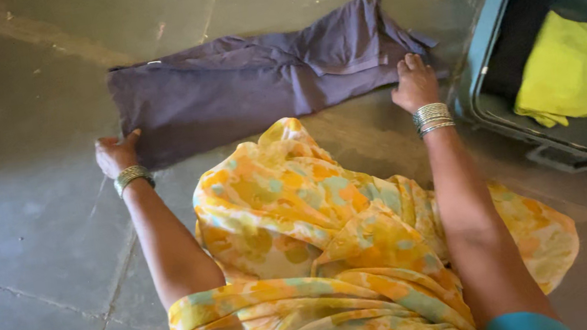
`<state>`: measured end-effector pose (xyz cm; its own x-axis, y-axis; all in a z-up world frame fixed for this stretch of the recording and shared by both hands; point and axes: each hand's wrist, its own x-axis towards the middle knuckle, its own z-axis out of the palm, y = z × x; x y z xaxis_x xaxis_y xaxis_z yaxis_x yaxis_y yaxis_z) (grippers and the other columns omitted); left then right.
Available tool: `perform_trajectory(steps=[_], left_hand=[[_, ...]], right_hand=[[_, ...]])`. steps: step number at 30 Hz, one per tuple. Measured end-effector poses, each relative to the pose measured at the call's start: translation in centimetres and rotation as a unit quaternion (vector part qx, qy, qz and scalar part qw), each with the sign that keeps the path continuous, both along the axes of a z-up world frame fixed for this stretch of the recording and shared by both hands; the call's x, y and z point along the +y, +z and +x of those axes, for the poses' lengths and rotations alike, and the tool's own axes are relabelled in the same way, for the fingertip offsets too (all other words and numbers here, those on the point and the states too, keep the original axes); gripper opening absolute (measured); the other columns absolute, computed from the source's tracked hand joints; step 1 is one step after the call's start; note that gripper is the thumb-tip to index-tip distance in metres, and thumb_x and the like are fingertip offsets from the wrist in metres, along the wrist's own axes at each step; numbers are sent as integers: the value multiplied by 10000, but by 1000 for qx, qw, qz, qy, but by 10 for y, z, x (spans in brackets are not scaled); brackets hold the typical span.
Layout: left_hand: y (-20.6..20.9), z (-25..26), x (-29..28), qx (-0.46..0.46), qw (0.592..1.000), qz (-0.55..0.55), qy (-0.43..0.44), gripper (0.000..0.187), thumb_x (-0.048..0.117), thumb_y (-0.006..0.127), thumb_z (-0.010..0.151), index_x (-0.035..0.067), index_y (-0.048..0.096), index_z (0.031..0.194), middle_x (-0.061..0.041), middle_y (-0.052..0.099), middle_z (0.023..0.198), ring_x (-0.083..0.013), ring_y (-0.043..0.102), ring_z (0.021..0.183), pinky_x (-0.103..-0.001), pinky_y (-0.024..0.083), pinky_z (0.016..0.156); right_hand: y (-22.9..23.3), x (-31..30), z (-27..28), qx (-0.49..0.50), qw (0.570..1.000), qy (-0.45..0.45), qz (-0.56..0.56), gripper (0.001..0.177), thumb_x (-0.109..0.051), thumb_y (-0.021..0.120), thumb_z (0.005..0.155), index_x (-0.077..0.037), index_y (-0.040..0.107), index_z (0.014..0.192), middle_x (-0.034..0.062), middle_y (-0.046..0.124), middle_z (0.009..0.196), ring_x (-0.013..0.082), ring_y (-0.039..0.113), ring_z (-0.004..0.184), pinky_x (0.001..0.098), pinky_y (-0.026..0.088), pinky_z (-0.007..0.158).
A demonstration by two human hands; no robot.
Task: The person sits on the floor and folds several garments by hand, including a dark blue garment, a bright yellow garment, and a purple garment. Each item is folded and placed into an open suitcase.
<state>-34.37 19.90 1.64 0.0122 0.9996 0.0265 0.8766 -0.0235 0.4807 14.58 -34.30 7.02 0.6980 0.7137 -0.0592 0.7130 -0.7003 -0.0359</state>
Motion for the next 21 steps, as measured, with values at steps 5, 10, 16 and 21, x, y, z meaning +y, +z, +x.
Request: perform_trajectory(steps=[5,10,16,21], left_hand=[[-6,14,-3,47,998,-18,-34,592,498,976,567,124,724,951,-145,710,1065,-375,639,1036,-547,490,833],[-5,16,-2,-44,987,38,-147,458,287,942,702,50,729,1030,-195,727,1075,-368,666,1005,-487,534,889],[5,-9,-10,-247,956,-28,-156,486,83,929,717,10,658,1114,-158,728,1096,-246,690,966,-374,570,876],[3,-18,-40,-436,883,-157,-77,589,-82,808,729,77,544,1231,-101,716,1117,-202,712,989,-334,613,867]], right_hand=[[-4,9,1,-20,1000,-7,-10,690,-263,749,789,34,564,1383,226,443,1562,364,380,1463,549,386,1110],[-9,5,3,5,1000,-20,-22,725,-258,739,789,23,531,1424,206,406,1594,349,346,1495,557,364,1146],[-13,-2,29,27,1000,-11,-4,706,-166,695,787,-12,507,1450,176,366,1627,327,298,1520,590,334,1142],[-16,-4,49,18,1000,-21,-1,614,-92,621,833,-61,536,1441,104,387,1637,296,308,1532,638,333,1142]])
